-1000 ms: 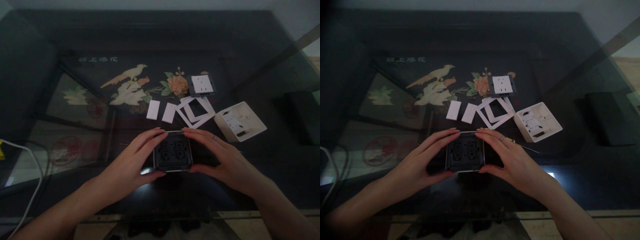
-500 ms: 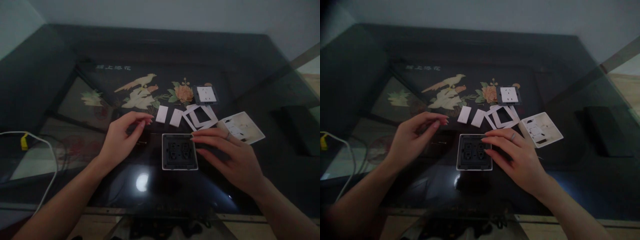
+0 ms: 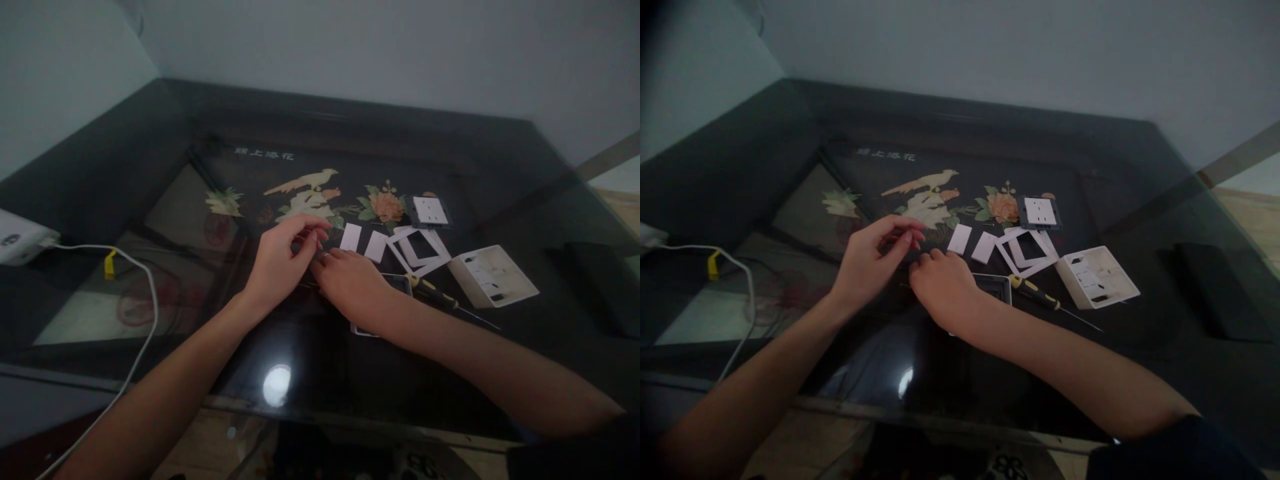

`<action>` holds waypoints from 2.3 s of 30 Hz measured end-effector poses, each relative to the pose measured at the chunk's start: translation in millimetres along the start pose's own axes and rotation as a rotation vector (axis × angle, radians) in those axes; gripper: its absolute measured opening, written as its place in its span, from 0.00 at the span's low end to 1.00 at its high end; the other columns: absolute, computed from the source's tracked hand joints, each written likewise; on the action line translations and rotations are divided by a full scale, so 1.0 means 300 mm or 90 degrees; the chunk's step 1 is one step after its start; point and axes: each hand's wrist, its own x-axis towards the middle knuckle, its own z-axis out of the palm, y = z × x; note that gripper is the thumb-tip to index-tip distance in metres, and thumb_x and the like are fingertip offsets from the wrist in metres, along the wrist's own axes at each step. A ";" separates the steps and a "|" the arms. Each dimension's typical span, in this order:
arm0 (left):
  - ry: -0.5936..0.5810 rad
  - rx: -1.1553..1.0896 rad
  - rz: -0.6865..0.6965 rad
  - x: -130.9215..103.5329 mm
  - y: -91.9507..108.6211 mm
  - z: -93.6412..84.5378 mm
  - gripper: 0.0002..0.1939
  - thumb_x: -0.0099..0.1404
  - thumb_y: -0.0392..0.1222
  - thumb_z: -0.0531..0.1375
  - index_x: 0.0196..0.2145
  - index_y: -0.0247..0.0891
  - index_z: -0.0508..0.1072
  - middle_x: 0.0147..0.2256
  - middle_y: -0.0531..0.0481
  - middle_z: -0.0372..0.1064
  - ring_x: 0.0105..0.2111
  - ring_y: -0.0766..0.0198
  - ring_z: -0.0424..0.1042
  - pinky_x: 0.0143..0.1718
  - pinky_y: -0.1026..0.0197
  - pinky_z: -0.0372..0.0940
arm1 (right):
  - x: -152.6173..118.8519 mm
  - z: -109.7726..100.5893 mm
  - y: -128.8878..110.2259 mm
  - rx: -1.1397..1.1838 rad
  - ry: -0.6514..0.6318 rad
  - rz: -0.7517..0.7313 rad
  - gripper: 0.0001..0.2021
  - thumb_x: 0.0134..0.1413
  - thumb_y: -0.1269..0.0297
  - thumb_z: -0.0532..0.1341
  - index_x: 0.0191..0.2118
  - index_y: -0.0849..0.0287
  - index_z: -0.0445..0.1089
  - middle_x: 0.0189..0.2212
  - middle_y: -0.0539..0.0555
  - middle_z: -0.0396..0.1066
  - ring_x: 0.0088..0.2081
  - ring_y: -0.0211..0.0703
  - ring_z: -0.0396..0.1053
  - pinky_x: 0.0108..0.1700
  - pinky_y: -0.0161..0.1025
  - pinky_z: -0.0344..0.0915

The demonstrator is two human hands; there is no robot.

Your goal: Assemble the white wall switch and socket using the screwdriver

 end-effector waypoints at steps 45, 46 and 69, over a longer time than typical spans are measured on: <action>-0.293 -0.015 0.167 -0.173 0.113 0.082 0.11 0.70 0.38 0.57 0.50 0.40 0.68 0.45 0.47 0.68 0.47 0.61 0.68 0.49 0.60 0.66 | -0.479 0.011 0.068 0.411 0.532 0.222 0.09 0.54 0.77 0.66 0.39 0.56 0.74 0.36 0.50 0.76 0.37 0.34 0.75 0.39 0.30 0.73; -0.280 0.037 0.169 -0.173 0.101 0.085 0.16 0.69 0.38 0.58 0.54 0.40 0.66 0.50 0.44 0.65 0.51 0.58 0.66 0.53 0.57 0.65 | -0.480 0.012 0.103 0.371 0.526 0.244 0.08 0.54 0.76 0.66 0.37 0.56 0.74 0.35 0.50 0.76 0.36 0.34 0.74 0.40 0.31 0.73; -0.372 0.121 0.047 -0.188 0.032 0.131 0.40 0.63 0.44 0.64 0.67 0.49 0.48 0.65 0.42 0.51 0.64 0.48 0.55 0.65 0.41 0.56 | -0.447 0.104 0.177 0.345 0.443 0.076 0.06 0.58 0.76 0.62 0.37 0.60 0.75 0.33 0.55 0.75 0.36 0.40 0.74 0.36 0.40 0.74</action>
